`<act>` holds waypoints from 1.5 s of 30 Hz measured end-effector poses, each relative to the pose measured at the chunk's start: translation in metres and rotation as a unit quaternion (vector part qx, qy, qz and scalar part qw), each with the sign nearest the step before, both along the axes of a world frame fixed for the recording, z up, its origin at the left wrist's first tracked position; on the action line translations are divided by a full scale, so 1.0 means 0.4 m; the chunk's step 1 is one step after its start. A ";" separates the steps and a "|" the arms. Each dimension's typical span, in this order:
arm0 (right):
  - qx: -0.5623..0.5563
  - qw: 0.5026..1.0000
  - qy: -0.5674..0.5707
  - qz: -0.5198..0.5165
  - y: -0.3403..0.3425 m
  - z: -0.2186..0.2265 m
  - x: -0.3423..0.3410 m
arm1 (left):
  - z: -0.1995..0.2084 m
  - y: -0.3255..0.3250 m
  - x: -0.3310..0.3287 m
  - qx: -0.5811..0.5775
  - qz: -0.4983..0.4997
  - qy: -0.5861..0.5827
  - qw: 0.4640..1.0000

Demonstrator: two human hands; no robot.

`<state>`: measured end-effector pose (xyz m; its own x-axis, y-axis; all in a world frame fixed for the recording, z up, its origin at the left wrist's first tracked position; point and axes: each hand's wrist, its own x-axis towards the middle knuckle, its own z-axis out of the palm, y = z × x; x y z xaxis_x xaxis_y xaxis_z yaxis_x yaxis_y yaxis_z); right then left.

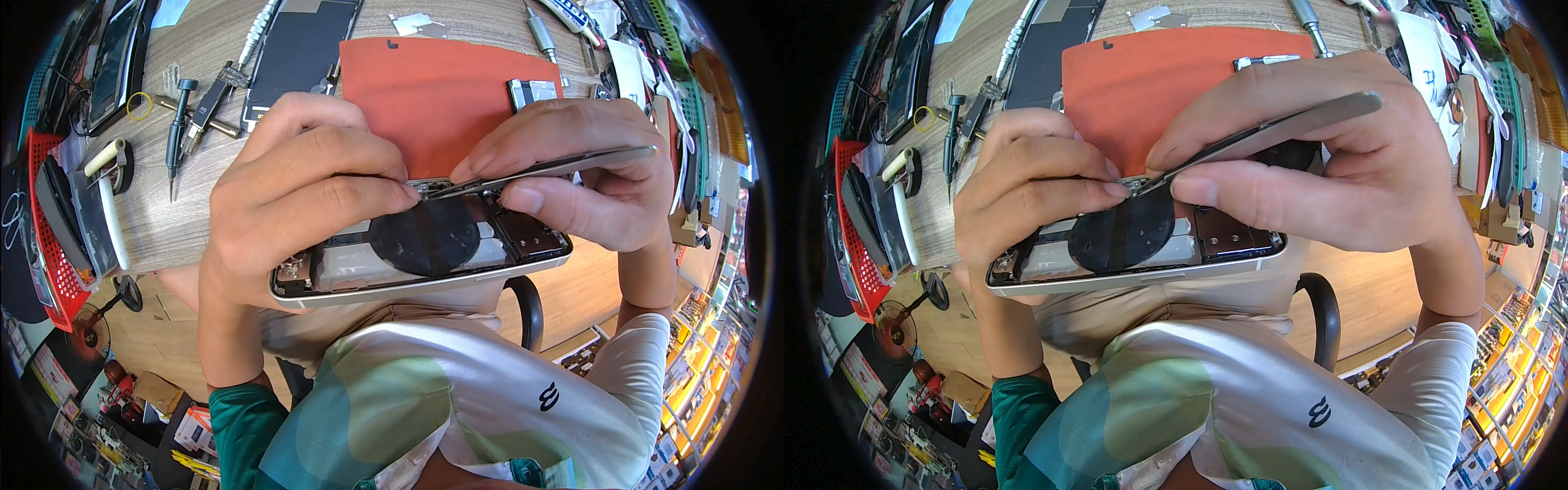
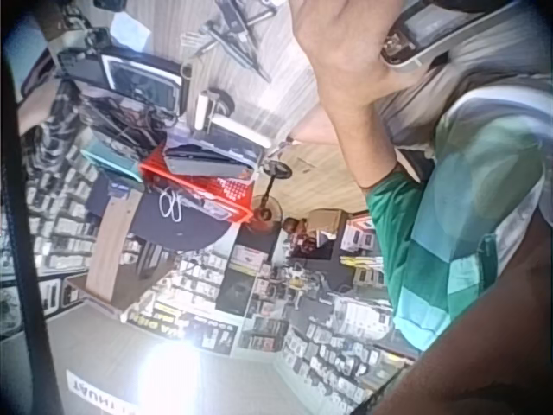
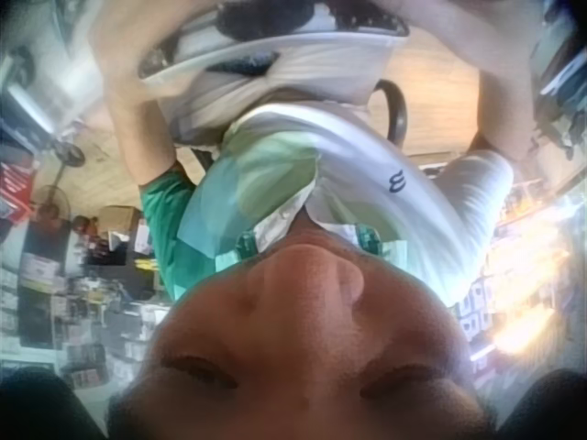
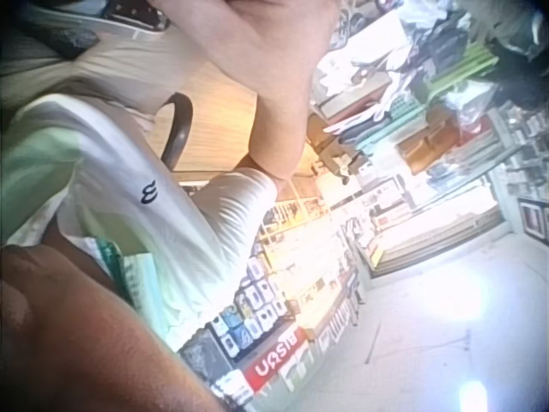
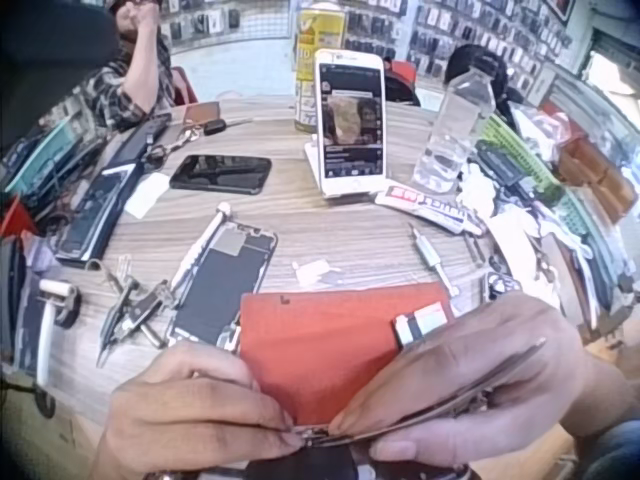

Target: The person is repairing a smartphone by using a screwdriver to remove screws and a metal tool to pry open the casing. They carefully manipulate internal components and place removed parts on the table.

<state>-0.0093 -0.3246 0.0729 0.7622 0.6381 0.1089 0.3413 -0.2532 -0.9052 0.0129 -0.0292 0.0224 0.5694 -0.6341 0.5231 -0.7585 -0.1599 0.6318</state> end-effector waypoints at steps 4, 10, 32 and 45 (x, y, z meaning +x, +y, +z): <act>0.000 1.000 -0.021 -0.003 0.005 -0.001 0.001 | 0.003 -0.002 -0.003 0.003 0.006 0.003 1.000; -0.001 1.000 -0.019 -0.006 0.006 -0.004 0.000 | 0.006 -0.003 -0.005 0.003 0.008 0.006 1.000; 0.003 1.000 -0.009 -0.004 0.007 -0.005 0.006 | -0.002 -0.005 0.001 -0.008 0.005 -0.009 1.000; 0.002 1.000 -0.029 0.004 0.004 -0.010 0.006 | 0.002 -0.002 -0.003 -0.001 0.010 0.001 1.000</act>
